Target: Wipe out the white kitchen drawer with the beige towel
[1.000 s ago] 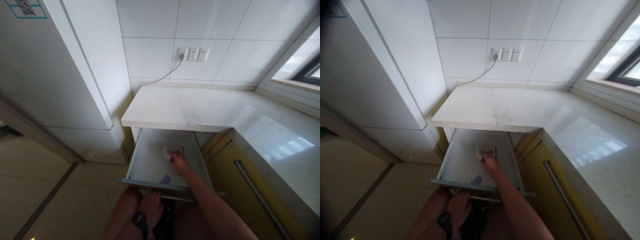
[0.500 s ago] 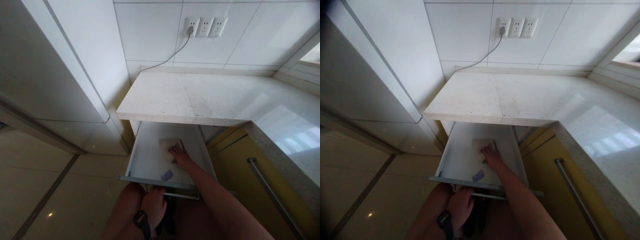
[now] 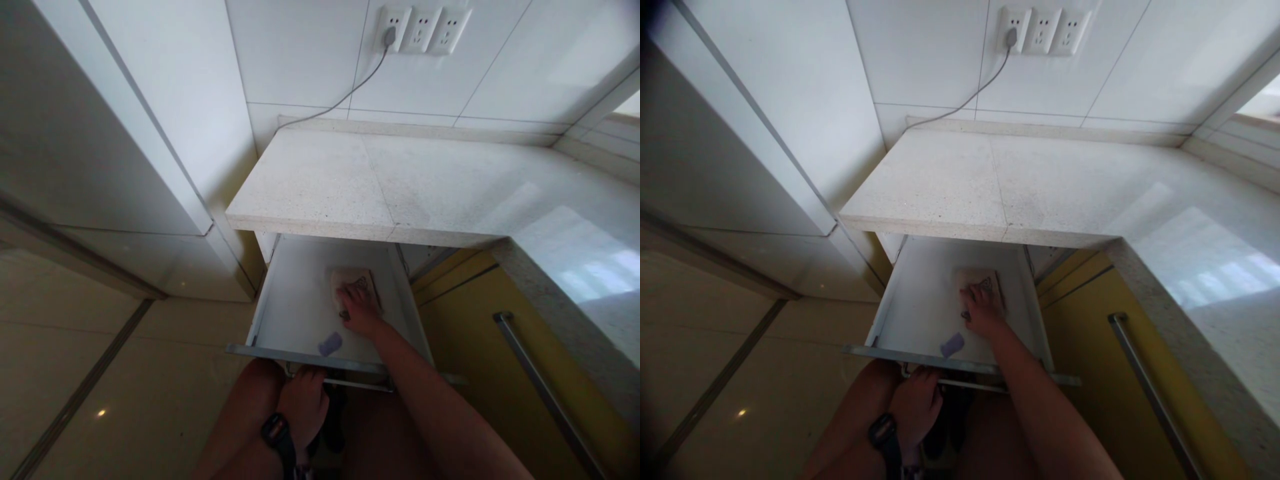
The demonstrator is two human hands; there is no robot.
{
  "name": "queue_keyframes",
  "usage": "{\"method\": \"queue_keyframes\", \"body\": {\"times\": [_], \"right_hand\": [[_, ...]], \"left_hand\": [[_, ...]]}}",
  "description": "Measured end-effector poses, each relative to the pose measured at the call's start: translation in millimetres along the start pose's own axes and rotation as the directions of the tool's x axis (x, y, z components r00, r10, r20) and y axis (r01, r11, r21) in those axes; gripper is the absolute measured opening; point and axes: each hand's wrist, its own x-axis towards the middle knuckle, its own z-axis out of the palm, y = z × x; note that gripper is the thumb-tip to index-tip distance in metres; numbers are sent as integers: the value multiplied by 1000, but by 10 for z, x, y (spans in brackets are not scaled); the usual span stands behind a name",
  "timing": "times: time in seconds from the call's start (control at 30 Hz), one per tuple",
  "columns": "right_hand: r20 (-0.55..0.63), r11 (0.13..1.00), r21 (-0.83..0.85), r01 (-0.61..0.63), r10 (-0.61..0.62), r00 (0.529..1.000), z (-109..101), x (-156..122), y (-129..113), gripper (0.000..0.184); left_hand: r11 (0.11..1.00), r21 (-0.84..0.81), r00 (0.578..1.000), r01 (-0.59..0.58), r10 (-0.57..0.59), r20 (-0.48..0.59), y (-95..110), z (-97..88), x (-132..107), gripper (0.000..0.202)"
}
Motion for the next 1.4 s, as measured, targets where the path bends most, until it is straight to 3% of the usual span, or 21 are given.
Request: {"method": "queue_keyframes", "body": {"times": [0.1,0.23,0.33,0.4,0.5,0.6,0.77,0.9,0.93,1.0,1.07,1.13,1.2,1.27,1.33,1.4], "right_hand": [[-6,971,73,226,-226,974,-158,-52,-201,73],[252,873,149,465,-488,836,-122,-110,-398,36],[363,834,83,545,-535,763,20,-148,-428,42],[382,813,24,581,-545,747,85,-163,-414,48],[424,809,-20,588,-526,737,122,-176,-397,34],[478,854,-9,521,-454,752,142,-191,-395,24],[434,957,-26,289,-249,866,39,-210,-264,25],[299,998,3,56,-54,953,-290,-348,202,29],[256,994,71,-85,64,964,-382,-435,376,27],[165,934,131,-332,310,936,-537,-680,753,27],[76,837,107,-537,532,843,-635,-982,1097,33],[50,766,34,-642,640,766,-674,-1260,1333,45],[27,737,3,-676,675,737,-678,-1432,1415,58],[22,735,18,-677,677,736,-670,-1452,1346,62],[43,772,73,-631,630,776,-657,-1331,1166,54],[40,851,147,-504,504,863,-625,-1113,928,46]], "left_hand": [[1000,-5,1000,-2,2,23,0,-10,8,42],[1000,-1,999,6,-6,44,19,-45,10,43],[1000,3,999,16,-16,42,30,-45,1,42],[1000,6,999,24,-24,45,28,-30,-4,43],[1000,0,999,17,-17,46,18,-12,-5,45],[1000,-11,999,-3,4,48,10,-19,0,43],[1000,2,999,0,0,36,3,-31,7,41],[1000,8,999,-7,6,41,8,-49,7,42],[1000,3,998,-11,11,55,13,-61,6,41],[1000,-9,997,-6,6,74,28,-85,6,39],[1000,-19,997,2,0,71,41,-99,8,37],[1000,-22,998,-1,2,64,48,-100,13,36],[1000,-24,998,-7,9,66,48,-93,16,37],[999,-32,997,-10,12,70,43,-85,15,37],[999,-39,997,-12,15,71,39,-81,9,38],[999,-30,998,-14,16,64,36,-75,1,37]]}}
